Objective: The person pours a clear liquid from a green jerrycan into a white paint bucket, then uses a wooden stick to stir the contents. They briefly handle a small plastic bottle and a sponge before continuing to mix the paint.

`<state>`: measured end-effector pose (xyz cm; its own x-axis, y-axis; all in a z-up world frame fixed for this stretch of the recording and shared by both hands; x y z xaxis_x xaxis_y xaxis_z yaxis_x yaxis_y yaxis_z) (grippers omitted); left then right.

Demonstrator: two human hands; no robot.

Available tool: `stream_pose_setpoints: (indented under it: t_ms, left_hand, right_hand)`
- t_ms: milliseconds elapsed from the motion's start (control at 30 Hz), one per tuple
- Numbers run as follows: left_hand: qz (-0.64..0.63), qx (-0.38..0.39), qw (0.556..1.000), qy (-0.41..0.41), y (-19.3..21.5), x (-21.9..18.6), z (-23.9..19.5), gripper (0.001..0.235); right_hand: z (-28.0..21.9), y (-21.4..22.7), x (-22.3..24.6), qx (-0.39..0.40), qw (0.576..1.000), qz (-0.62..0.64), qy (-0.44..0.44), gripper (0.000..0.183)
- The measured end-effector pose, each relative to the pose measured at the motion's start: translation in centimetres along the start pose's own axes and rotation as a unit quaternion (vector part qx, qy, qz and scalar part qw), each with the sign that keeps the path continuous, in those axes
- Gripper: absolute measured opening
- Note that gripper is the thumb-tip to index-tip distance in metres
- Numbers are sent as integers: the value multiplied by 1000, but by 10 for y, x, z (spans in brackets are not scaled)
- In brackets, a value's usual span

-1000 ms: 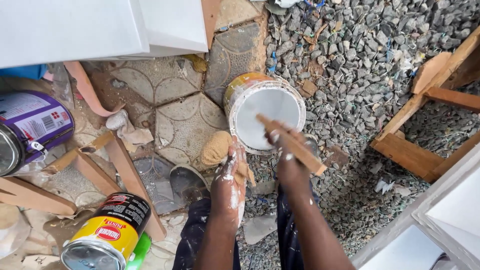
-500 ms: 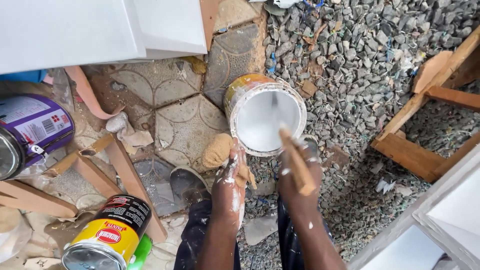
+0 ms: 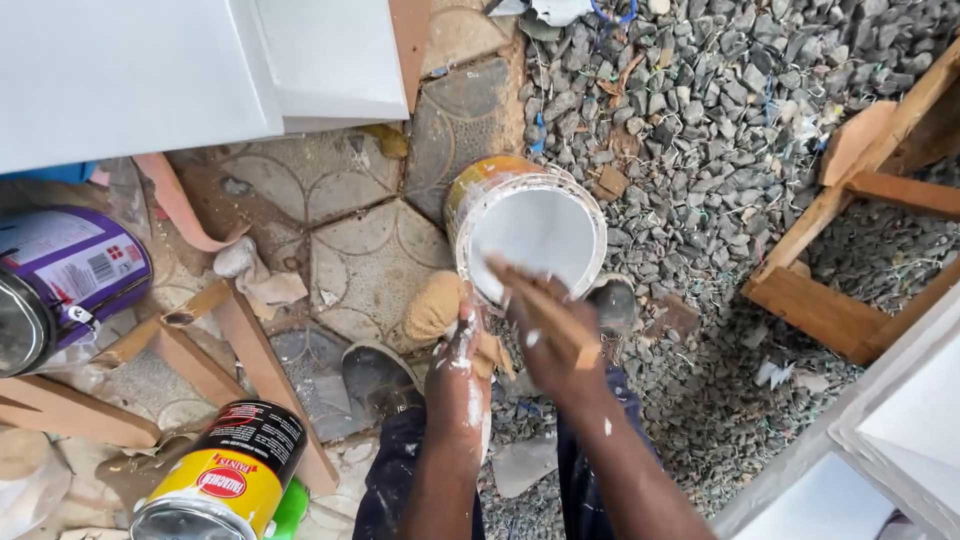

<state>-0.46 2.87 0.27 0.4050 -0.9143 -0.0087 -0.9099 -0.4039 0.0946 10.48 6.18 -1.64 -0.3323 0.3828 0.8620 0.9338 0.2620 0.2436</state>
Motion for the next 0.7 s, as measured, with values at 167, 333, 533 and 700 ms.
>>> stream_pose_setpoints:
  t_ms: [167,333,533,700]
  left_hand:
    - [-123,90,979,-135,2,22,34,69]
    - [-152,116,968,-163,1,22,30,66]
    - [-154,149,964,-160,5,23,27,62]
    - [-155,151,963,-161,-1,17,22,63]
  right_hand:
    - [-10,39,-10,-118,993,14,19,43]
    - [-17,2,-10,-42,976,7,-212,67]
    - [-21,17,2,-184,981,21,59,31]
    - [-13,29,-1,-159,986,23,43,25]
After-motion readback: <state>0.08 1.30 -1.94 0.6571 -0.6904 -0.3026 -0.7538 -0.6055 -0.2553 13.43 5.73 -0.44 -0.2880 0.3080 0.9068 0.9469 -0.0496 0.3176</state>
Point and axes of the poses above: each hand's wrist, its own z-axis towards the middle knuckle, its own y-axis out of the back of the hand, x = y × z, the point moved 3 cm from there along z, towards the middle knuckle, and after that the axes turned 13 degrees about z, right-handed, at the moved point
